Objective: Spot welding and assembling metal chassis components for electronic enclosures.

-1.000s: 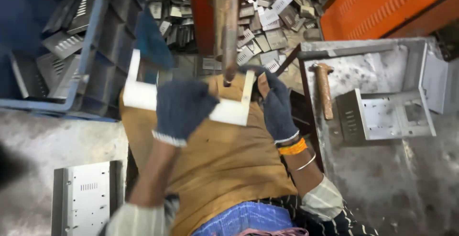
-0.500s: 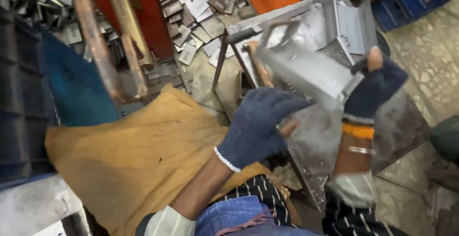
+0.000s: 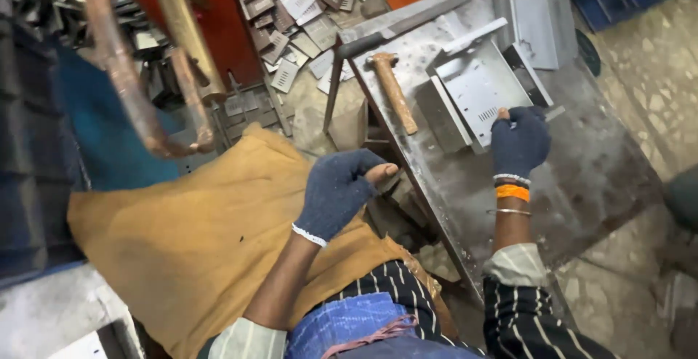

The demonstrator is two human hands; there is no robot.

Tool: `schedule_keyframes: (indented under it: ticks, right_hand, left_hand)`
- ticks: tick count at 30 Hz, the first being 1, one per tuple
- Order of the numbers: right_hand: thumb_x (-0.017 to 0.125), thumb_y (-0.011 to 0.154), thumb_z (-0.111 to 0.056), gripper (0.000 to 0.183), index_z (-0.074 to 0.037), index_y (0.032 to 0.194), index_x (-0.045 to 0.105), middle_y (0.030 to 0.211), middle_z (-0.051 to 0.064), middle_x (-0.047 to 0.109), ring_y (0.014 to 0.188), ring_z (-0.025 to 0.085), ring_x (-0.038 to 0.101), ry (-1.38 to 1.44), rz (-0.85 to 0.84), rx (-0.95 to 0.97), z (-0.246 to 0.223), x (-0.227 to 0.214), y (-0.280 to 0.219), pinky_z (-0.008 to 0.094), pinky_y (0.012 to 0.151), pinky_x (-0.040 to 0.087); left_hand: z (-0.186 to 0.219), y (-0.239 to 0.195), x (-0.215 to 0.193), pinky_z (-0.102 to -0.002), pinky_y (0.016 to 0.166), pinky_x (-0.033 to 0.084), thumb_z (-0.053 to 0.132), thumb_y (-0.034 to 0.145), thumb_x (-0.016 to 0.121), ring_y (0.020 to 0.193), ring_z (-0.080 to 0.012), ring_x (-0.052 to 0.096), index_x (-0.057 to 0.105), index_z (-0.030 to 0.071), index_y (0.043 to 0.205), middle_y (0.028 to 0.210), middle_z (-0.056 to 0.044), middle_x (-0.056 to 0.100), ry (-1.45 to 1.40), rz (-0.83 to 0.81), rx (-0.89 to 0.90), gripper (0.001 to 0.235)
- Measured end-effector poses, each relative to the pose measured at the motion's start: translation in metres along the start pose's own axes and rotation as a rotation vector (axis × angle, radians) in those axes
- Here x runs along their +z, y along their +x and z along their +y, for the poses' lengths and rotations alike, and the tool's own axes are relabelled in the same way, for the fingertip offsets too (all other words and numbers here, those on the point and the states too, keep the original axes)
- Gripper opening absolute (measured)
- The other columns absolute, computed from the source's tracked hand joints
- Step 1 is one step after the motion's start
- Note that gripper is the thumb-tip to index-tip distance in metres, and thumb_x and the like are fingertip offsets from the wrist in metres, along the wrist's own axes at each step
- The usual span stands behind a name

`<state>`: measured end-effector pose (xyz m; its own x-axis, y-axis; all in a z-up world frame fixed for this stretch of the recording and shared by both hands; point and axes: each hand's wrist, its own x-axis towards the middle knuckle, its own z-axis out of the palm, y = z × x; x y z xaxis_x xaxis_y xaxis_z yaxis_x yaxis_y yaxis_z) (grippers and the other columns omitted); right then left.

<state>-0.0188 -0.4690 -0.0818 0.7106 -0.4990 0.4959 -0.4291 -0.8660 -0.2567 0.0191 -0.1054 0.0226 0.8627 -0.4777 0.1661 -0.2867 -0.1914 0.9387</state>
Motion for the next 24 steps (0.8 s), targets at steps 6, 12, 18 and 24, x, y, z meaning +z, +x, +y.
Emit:
schedule_keyframes:
  ticks: [6,12,18,24]
  right_hand:
    - [0.072,0.091,-0.026,0.023,-0.003,0.091,0.071,0.083,0.019,0.065,0.077,0.038,0.064,0.460,-0.350,-0.191,-0.146,0.044,-0.034,0.046,0.071,0.050]
    - [0.072,0.091,-0.032,0.025,-0.007,0.092,0.074,0.079,0.016,0.070,0.071,0.033,0.068,0.790,-1.096,-0.708,-0.344,-0.006,-0.111,0.042,0.068,0.052]
    - [0.075,0.090,-0.030,0.019,-0.012,0.094,0.073,0.084,0.007,0.074,0.078,0.026,0.070,0.965,-1.173,-1.065,-0.417,-0.026,-0.175,0.039,0.068,0.053]
    - [0.076,0.088,-0.030,0.020,-0.012,0.096,0.072,0.085,0.008,0.073,0.080,0.026,0.072,1.019,-1.257,-1.064,-0.418,-0.020,-0.196,0.038,0.071,0.055]
  left_hand:
    - [-0.044,-0.039,-0.058,-0.031,0.053,0.047,0.028,0.088,0.079,0.055,-0.0127,0.058,0.076,0.004,0.079,0.058,-0.005,0.062,-0.053,0.236,-0.206,0.025]
    - [-0.104,-0.142,-0.138,-0.026,0.067,0.052,0.008,0.102,0.054,0.071,-0.0105,0.066,0.071,0.005,0.115,0.076,-0.004,0.069,-0.055,0.687,-0.190,0.021]
    - [-0.183,-0.307,-0.159,-0.046,0.099,0.051,0.007,0.081,0.070,0.115,-0.0366,0.066,0.067,0.002,0.130,0.124,-0.022,0.070,0.767,1.094,-0.499,0.049]
    - [-0.228,-0.404,-0.146,-0.055,0.079,0.053,0.042,0.075,0.081,0.093,-0.0440,0.067,0.071,0.009,0.094,0.098,-0.022,0.069,0.928,0.903,-1.286,0.040]
